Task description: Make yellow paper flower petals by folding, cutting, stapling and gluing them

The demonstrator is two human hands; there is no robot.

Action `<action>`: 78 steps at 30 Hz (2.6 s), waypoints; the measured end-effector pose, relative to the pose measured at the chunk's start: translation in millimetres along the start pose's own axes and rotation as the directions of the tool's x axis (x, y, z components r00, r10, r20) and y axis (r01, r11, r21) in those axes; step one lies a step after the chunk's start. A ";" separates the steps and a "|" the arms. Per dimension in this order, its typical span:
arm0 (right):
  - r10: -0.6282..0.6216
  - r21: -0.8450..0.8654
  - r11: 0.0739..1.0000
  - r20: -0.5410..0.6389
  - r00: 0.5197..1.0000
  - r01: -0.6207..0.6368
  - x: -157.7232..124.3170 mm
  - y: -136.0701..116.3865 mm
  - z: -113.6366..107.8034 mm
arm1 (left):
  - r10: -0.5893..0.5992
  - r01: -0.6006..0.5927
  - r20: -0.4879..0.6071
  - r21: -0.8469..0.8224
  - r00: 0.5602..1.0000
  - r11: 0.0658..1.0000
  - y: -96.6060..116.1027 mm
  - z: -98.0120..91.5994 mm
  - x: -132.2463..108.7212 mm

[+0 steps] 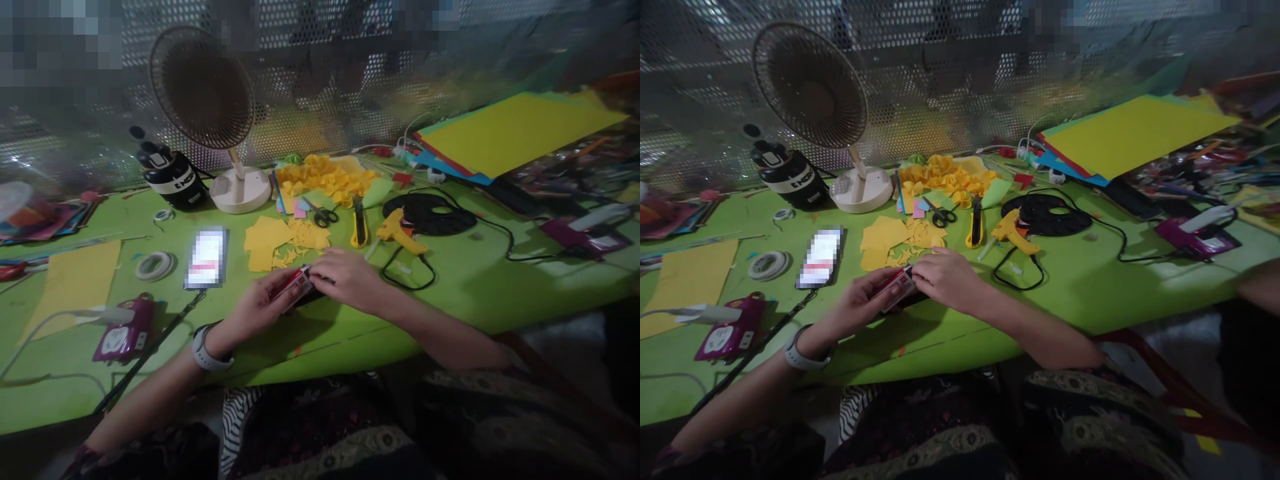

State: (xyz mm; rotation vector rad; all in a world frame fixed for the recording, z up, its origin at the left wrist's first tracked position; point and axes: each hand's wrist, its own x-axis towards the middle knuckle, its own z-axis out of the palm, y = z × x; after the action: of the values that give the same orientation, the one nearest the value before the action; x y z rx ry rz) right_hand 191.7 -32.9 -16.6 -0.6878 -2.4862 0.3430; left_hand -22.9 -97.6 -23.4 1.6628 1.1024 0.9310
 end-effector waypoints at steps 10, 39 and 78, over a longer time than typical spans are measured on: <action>-0.007 -0.075 0.997 0.012 1.000 0.008 0.3 -4.8 0.0 | 0.015 -0.016 0.012 0.046 1.000 0.999 -5.2 1.5 1.5; -0.202 -0.227 0.960 -0.160 0.966 0.163 -0.1 -31.0 16.1 | 0.238 -0.112 -0.133 0.602 0.962 0.791 -1.0 5.4 0.5; 0.542 0.685 0.580 0.080 0.837 -0.441 101.4 20.3 30.4 | -0.448 0.376 -0.249 -0.289 0.858 0.880 -38.4 -64.4 44.2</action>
State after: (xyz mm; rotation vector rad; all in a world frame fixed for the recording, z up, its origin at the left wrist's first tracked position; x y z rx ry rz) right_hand 109.1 35.6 -5.9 -1.0136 -1.7569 1.3029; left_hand -77.6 -31.0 -35.5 1.0461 1.4350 1.0068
